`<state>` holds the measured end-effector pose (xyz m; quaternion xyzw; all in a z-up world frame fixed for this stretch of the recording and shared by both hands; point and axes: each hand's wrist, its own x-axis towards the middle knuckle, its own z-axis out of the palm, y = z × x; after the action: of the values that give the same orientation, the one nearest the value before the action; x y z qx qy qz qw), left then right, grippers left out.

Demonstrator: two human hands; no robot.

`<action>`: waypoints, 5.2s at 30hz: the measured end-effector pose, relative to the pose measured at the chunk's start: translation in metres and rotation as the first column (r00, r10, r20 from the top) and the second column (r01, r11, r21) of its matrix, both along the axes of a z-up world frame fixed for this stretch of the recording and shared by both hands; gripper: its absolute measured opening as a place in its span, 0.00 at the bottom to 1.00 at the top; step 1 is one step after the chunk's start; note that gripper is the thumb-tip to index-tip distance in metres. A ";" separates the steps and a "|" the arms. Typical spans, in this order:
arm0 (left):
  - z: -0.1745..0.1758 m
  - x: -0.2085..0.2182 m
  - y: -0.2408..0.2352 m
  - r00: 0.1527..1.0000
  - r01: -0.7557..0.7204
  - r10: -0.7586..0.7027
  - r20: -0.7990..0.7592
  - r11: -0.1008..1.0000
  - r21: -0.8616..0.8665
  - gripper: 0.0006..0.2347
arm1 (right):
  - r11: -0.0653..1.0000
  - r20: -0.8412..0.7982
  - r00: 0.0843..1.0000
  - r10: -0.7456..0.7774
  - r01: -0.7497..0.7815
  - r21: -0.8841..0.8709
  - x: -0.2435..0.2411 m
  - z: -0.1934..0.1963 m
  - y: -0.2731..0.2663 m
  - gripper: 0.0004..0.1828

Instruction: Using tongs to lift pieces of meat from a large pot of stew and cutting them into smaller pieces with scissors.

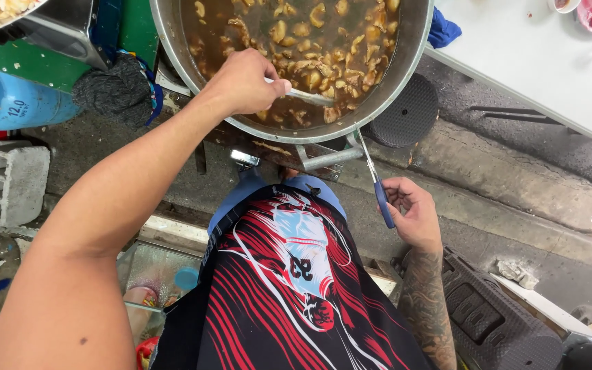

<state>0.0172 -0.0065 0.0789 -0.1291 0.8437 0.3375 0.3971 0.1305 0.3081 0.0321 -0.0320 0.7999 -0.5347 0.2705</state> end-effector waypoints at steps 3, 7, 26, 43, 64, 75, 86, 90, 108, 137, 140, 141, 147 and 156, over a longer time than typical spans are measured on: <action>-0.006 -0.005 0.012 0.994 0.031 -0.031 0.102 1.000 -0.003 0.11 | 1.000 -0.006 1.000 -0.001 0.001 -0.009 -0.001 -0.001 0.000 0.13; -0.024 -0.008 0.030 0.997 0.067 -0.068 0.034 0.997 0.028 0.17 | 1.000 -0.014 1.000 0.014 -0.014 -0.004 -0.003 0.003 -0.001 0.12; 0.010 0.000 0.004 0.992 -0.116 0.112 0.062 0.991 0.059 0.07 | 1.000 -0.020 1.000 0.018 -0.018 0.004 -0.004 0.003 0.003 0.14; 0.000 0.043 -0.060 0.906 -0.380 0.409 -0.110 0.900 0.213 0.15 | 0.996 -0.081 0.993 0.086 -0.088 -0.014 -0.002 -0.002 -0.012 0.15; 0.005 0.130 -0.180 0.708 -0.689 0.672 -0.217 0.725 -0.004 0.07 | 0.984 -0.049 0.983 0.178 -0.177 0.025 0.018 0.004 -0.059 0.17; -0.059 0.096 -0.150 0.831 -0.361 0.123 -0.543 0.861 -0.357 0.11 | 0.961 -0.032 0.968 0.247 -0.241 0.137 0.022 0.009 -0.065 0.15; -0.039 0.172 -0.164 0.259 -0.830 0.966 0.018 0.213 0.516 0.09 | 0.986 0.147 0.976 0.163 -0.159 -0.042 0.004 0.008 -0.055 0.20; -0.028 0.171 -0.160 0.478 -0.672 0.853 0.209 0.202 0.713 0.09 | 0.958 0.111 0.965 0.237 -0.214 -0.190 -0.011 0.009 -0.056 0.22; -0.034 -0.046 -0.048 0.612 0.002 -0.772 -0.169 0.216 -0.976 0.10 | 0.990 -0.123 0.992 0.013 -0.030 -0.138 0.002 0.029 -0.002 0.23; -0.129 -0.139 0.050 0.113 0.300 -0.825 -0.554 0.560 -0.772 0.05 | 0.990 -0.101 0.988 -0.113 0.103 -0.097 -0.006 0.016 0.068 0.24; -0.121 -0.131 0.050 0.141 0.383 -0.800 -0.583 0.587 -0.713 0.06 | 0.988 -0.111 0.986 -0.127 0.116 -0.104 0.001 0.008 0.069 0.23; -0.121 -0.129 0.050 0.148 0.416 -0.788 -0.597 0.598 -0.685 0.06 | 0.987 -0.116 0.984 -0.137 0.125 -0.105 0.003 0.007 0.068 0.22; -0.112 -0.110 0.048 0.187 0.549 -0.760 -0.622 0.606 -0.576 0.10 | 0.974 -0.098 0.974 -0.203 0.190 -0.122 0.016 0.018 0.042 0.23; -0.061 -0.078 0.021 0.287 0.699 -0.834 -0.472 0.519 -0.492 0.09 | 0.976 -0.128 0.969 -0.211 0.202 -0.076 0.032 0.023 0.010 0.22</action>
<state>-0.0604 0.0148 0.0175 0.3845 0.9067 0.0430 0.1678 0.1623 0.3185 0.0549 0.0066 0.7983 -0.5814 0.1572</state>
